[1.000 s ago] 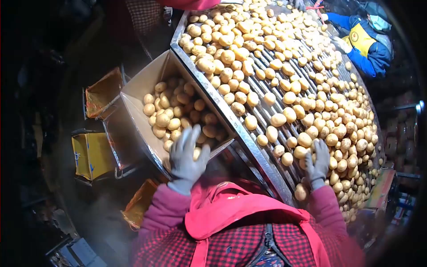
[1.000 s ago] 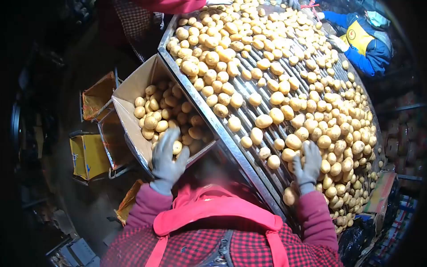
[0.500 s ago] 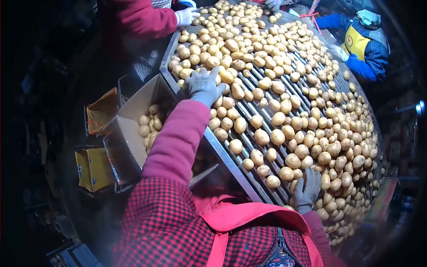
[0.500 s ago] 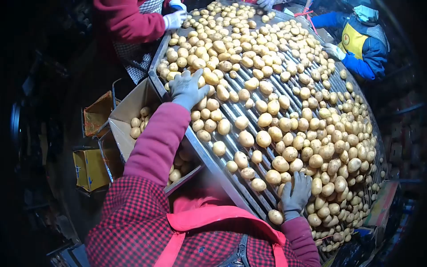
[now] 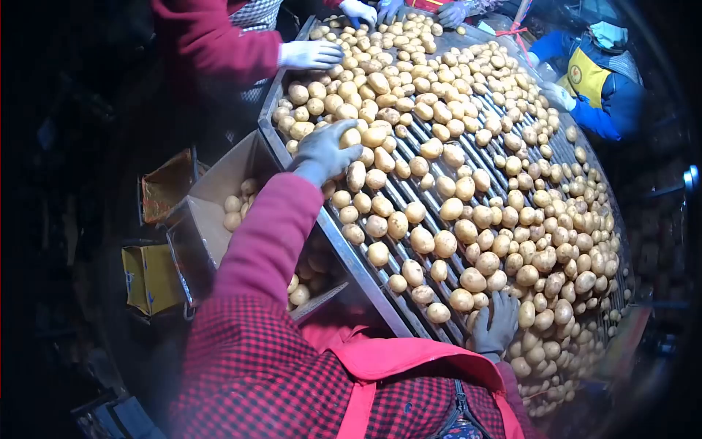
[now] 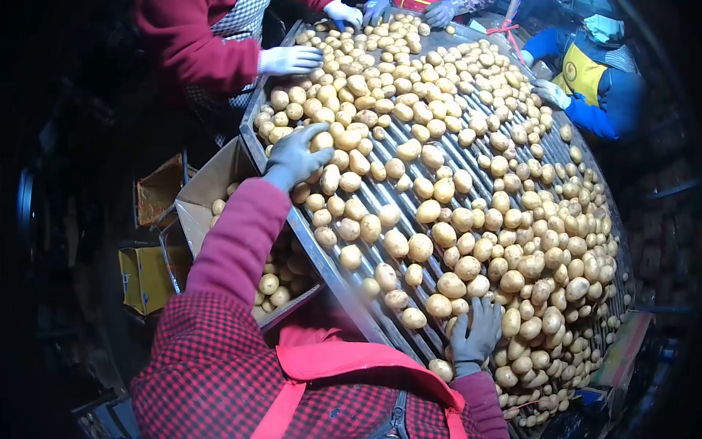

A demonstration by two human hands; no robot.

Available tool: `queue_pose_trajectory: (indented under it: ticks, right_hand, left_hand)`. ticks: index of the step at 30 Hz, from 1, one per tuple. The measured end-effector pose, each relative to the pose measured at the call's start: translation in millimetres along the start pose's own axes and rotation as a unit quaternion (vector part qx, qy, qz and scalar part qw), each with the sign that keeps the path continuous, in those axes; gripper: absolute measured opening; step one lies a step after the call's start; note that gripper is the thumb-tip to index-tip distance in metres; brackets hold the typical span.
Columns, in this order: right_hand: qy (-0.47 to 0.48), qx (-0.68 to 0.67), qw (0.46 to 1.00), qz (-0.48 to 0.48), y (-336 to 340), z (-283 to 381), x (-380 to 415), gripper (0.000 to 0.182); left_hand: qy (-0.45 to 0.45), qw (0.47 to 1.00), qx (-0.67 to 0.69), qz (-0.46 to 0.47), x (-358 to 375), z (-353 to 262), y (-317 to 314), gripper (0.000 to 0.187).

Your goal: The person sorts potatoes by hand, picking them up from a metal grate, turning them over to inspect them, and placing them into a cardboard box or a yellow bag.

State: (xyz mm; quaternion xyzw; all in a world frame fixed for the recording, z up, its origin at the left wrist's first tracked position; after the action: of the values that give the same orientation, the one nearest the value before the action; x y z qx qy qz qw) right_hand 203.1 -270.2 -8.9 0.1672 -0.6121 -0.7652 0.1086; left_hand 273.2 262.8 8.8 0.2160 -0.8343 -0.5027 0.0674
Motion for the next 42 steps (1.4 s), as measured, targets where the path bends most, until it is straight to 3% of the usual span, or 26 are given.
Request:
queue_pose_trajectory:
  ticks: [3,5,8,11,16,19,21,22,24,25,28,32,35,39,42]
  right_hand:
    - [-0.004,0.004,1.000,0.009,-1.0,-0.1,2.9,0.053]
    - [-0.010,0.010,1.000,0.014,0.5,1.6,0.6,0.053]
    - [0.003,0.006,1.000,0.012,3.6,5.0,-1.0,0.053]
    - [0.006,0.000,1.000,0.014,3.6,5.4,-2.5,0.052]
    - [0.012,-0.003,1.000,-0.018,2.1,6.0,-2.9,0.051]
    - [-0.011,0.006,1.000,-0.005,-0.6,5.3,-6.5,0.055]
    - [-0.031,-0.005,1.000,-0.003,1.4,12.1,-13.0,0.058]
    - [-0.039,-0.012,0.999,-0.004,1.7,15.1,-16.3,0.060]
    - [-0.047,-0.006,0.999,0.003,-1.8,15.9,-17.4,0.063]
    - [-0.053,-0.002,0.999,0.005,-4.0,14.5,-19.6,0.064]
    - [-0.042,0.007,0.999,0.000,-3.2,15.2,-18.6,0.065]
    - [-0.048,0.003,0.999,0.008,1.0,20.9,-25.4,0.065]
    - [-0.059,0.002,0.998,0.027,1.7,20.4,-28.0,0.065]
    - [-0.067,0.003,0.997,0.031,1.2,20.5,-26.8,0.066]
    - [-0.090,-0.014,0.995,0.032,0.9,26.0,-30.4,0.066]
  left_hand:
    - [-0.005,0.984,0.142,-0.111,67.2,23.8,31.0,0.058]
    - [0.093,0.996,0.004,-0.003,106.3,34.4,60.1,0.061]
    - [0.070,0.971,-0.212,0.080,116.3,48.7,64.3,0.062]
    - [-0.018,0.994,-0.107,-0.032,60.1,33.8,43.4,0.064]
    - [-0.079,0.988,-0.131,0.006,-66.9,22.8,-41.4,0.066]
    - [-0.013,0.981,-0.166,0.103,-95.4,8.3,-45.0,0.053]
    - [-0.059,0.989,-0.107,0.088,-113.6,31.3,-53.0,0.036]
    - [-0.042,0.986,-0.115,0.111,-116.0,29.0,-46.5,0.037]
    - [-0.039,0.986,-0.114,0.116,-120.3,24.8,-31.5,0.041]
    - [0.011,0.985,-0.132,0.109,-123.3,12.9,-21.0,0.044]
    - [-0.018,0.983,-0.180,0.023,-157.7,-9.0,-15.9,0.057]
    - [-0.043,0.924,-0.323,0.201,-207.5,-34.0,-57.8,0.092]
    - [-0.033,0.932,-0.294,0.208,-224.5,-38.2,-75.3,0.089]
    - [-0.073,0.970,-0.220,0.079,-203.9,-31.3,-75.0,0.071]
    - [-0.116,0.988,-0.104,0.016,-167.8,-27.7,-64.9,0.071]
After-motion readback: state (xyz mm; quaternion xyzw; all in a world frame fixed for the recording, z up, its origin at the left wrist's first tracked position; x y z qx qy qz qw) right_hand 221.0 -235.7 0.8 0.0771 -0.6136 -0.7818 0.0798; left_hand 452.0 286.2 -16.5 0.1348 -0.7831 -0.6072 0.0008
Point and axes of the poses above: each hand's wrist, its own x-axis away from the middle knuckle, its own y-axis out of the back of the hand, z = x × y, the point moved 5 cm from there along -x, towards the middle knuckle, and after that the axes turned 4 degrees about -x, right-handed, at the moved point
